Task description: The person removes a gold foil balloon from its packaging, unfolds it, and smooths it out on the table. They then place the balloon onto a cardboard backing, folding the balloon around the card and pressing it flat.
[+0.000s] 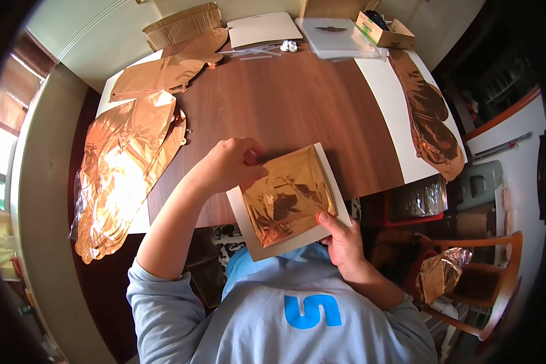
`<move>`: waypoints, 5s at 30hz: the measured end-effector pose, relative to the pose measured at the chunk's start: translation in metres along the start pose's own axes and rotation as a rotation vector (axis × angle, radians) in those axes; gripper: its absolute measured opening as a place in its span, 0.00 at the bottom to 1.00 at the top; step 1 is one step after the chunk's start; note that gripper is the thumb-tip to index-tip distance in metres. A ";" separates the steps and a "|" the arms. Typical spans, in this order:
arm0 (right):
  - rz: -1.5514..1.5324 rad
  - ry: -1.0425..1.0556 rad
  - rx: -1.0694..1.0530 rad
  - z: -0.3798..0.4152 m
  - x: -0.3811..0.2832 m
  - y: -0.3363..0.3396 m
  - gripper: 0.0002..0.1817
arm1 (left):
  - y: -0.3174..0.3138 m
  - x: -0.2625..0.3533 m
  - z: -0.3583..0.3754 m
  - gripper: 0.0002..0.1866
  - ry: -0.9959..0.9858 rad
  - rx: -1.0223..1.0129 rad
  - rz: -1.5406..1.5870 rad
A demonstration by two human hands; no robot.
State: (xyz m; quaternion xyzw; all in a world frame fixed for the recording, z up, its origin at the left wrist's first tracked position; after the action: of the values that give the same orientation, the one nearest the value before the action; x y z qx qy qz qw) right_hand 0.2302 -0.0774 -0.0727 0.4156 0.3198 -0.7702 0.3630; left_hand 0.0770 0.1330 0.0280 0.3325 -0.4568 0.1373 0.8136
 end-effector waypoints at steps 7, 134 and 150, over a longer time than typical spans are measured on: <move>0.013 0.062 0.019 -0.001 -0.003 0.004 0.18 | -0.001 -0.010 -0.012 0.19 -0.022 -0.010 -0.034; 1.513 0.363 -0.586 -0.097 -0.133 -0.052 0.18 | -0.034 -0.012 0.052 0.42 -0.319 0.631 -0.668; 1.420 1.382 -0.467 -0.037 -0.139 -0.155 0.23 | -0.004 -0.010 0.053 0.30 -0.334 0.557 -0.254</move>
State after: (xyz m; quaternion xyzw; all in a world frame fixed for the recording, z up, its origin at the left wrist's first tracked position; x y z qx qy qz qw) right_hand 0.1721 0.0755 0.0615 0.7821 0.2812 0.1135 0.5444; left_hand 0.0393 0.0950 0.0375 0.6140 -0.4835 0.0981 0.6161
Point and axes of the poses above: each hand's wrist, its own z-axis away from the middle knuckle, its own y-axis out of the back of the hand, x = y × z, the point moved 10 cm from there along -z, towards the middle knuckle, and after that the axes turned 9 degrees about z, right-handed, at the moved point
